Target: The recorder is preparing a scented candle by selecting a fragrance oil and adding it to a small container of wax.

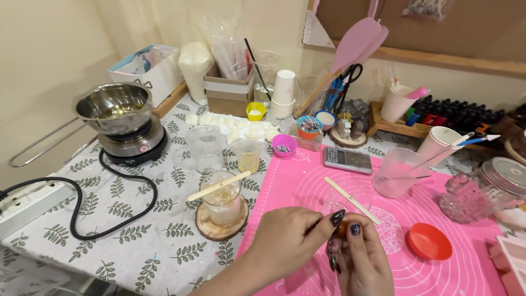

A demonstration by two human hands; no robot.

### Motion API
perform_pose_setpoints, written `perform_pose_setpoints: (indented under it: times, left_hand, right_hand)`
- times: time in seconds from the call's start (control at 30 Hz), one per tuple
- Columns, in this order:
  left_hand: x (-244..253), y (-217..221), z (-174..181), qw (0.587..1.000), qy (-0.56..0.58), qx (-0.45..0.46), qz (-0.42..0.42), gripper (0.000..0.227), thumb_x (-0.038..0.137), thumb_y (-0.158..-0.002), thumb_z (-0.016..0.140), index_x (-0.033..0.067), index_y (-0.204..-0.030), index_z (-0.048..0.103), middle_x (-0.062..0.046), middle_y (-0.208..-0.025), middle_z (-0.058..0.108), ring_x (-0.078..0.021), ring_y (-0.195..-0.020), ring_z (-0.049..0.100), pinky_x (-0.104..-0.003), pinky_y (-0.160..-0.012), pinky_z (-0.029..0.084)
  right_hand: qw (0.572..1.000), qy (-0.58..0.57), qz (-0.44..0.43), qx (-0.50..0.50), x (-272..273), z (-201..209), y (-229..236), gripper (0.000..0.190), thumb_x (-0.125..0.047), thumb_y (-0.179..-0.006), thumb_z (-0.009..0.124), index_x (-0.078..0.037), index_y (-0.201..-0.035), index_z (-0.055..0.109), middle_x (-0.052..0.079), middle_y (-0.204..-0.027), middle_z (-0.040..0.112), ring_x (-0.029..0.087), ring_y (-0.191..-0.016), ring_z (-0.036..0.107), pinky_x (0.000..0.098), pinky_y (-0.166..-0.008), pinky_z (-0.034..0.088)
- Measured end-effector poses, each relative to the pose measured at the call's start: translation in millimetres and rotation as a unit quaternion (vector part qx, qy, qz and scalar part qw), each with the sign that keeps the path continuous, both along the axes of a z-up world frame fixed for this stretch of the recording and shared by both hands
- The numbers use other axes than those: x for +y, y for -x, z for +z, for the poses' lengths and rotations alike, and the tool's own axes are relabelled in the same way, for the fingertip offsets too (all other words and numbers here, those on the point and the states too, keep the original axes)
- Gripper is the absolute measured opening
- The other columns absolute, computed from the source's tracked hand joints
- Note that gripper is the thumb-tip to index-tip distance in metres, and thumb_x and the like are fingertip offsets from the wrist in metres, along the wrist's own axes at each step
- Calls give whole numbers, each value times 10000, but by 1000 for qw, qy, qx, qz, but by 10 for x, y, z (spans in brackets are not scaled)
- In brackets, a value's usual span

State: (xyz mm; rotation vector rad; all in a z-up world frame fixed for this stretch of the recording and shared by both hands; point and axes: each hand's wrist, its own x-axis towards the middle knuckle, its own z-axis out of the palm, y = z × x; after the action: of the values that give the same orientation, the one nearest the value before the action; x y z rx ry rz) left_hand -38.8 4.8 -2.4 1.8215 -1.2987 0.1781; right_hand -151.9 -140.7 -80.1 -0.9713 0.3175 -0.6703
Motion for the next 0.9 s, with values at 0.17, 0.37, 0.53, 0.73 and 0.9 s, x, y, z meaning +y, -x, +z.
perform_pose_setpoints:
  times: [0.17, 0.37, 0.53, 0.73, 0.9]
  left_hand:
    - [121, 102, 391, 989, -117, 86, 40, 323, 436, -950, 723, 116, -980, 698, -92, -861, 703, -291, -704, 699, -427, -600, 534]
    - [204, 141, 260, 994, 89, 32, -63, 303, 163, -967, 704, 109, -1259, 645, -112, -1140, 686, -274, -1007, 727, -362, -811, 598]
    - [188, 132, 314, 987, 47, 142, -50, 306, 143, -957, 703, 89, -1251, 639, -85, -1107, 701, -247, -992, 752, -350, -844, 591]
    - [167, 154, 236, 983, 74, 137, -95, 275, 98, -976, 670, 62, -1248, 660, -124, -1184, 674, -260, -1032, 734, -348, -861, 592]
    - [111, 146, 257, 954, 43, 292, -56, 258, 165, -948, 672, 72, -1188, 663, -62, -1014, 747, -201, -926, 767, -321, -752, 602]
  right_hand:
    - [999, -30, 0, -14, -4, 17, -12, 299, -217, -1060, 467, 3, -1235, 569, 118, -990, 652, 156, -802, 576, 304, -680, 469]
    - [992, -101, 34, -64, -42, -5, 31, 337, -238, -1078, 470, 5, -1283, 579, 117, -1081, 674, 165, -861, 592, 344, -751, 488]
    - [994, -101, 30, -25, 29, 27, 48, 346, -225, -1047, 483, -17, -1305, 579, 82, -1053, 656, 153, -879, 606, 337, -791, 495]
    - [995, -85, 29, -46, 37, 47, 105, 368, -217, -1057, 501, 19, -1333, 562, 82, -1044, 641, 155, -886, 594, 325, -813, 487]
    - [990, -74, 85, -84, -9, -101, 123, 357, -172, -1073, 506, 41, -1357, 536, 154, -1004, 628, 207, -886, 609, 338, -771, 487]
